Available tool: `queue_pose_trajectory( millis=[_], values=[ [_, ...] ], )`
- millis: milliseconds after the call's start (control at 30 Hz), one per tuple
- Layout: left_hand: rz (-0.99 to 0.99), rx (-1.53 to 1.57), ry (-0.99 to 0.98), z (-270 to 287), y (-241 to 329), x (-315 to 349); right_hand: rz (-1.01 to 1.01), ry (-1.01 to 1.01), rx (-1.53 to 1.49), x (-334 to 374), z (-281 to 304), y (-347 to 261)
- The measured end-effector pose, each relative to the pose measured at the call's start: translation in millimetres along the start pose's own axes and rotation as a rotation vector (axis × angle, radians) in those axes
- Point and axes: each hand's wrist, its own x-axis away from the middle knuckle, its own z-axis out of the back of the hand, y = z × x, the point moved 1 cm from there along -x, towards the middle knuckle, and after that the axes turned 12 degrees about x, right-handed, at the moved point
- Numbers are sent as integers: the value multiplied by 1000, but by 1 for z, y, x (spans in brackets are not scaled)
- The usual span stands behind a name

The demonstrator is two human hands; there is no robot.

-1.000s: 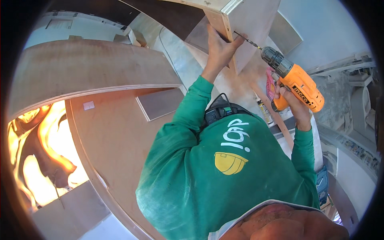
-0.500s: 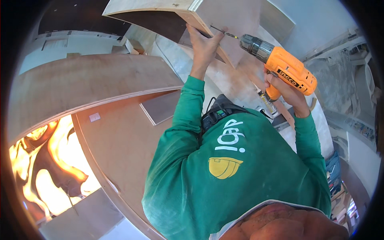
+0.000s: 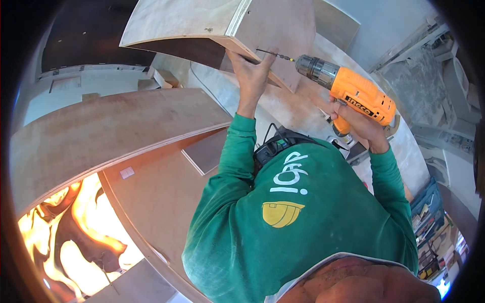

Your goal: The person positions wooden panels together to form a box, secures the joints by driving screws with a power drill, and uses a hammer to tap panels into alignment.

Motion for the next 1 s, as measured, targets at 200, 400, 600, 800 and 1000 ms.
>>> queue_pose_trajectory(
  millis=[200,400,600,800,1000],
  values=[
    [-14,-6,3,4,-6,1,-34,-19,0,-3,1,-2],
    [23,73,9,-3,6,-1,-64,-30,-31,-8,2,8],
    [37,143,13,5,-13,1,-49,-96,-91,-10,-5,17],
    [31,-9,-6,-4,13,2,24,-67,-294,-7,-3,39],
    [39,-16,-19,-3,13,1,-13,-53,-387,-13,-8,54]
  ],
)
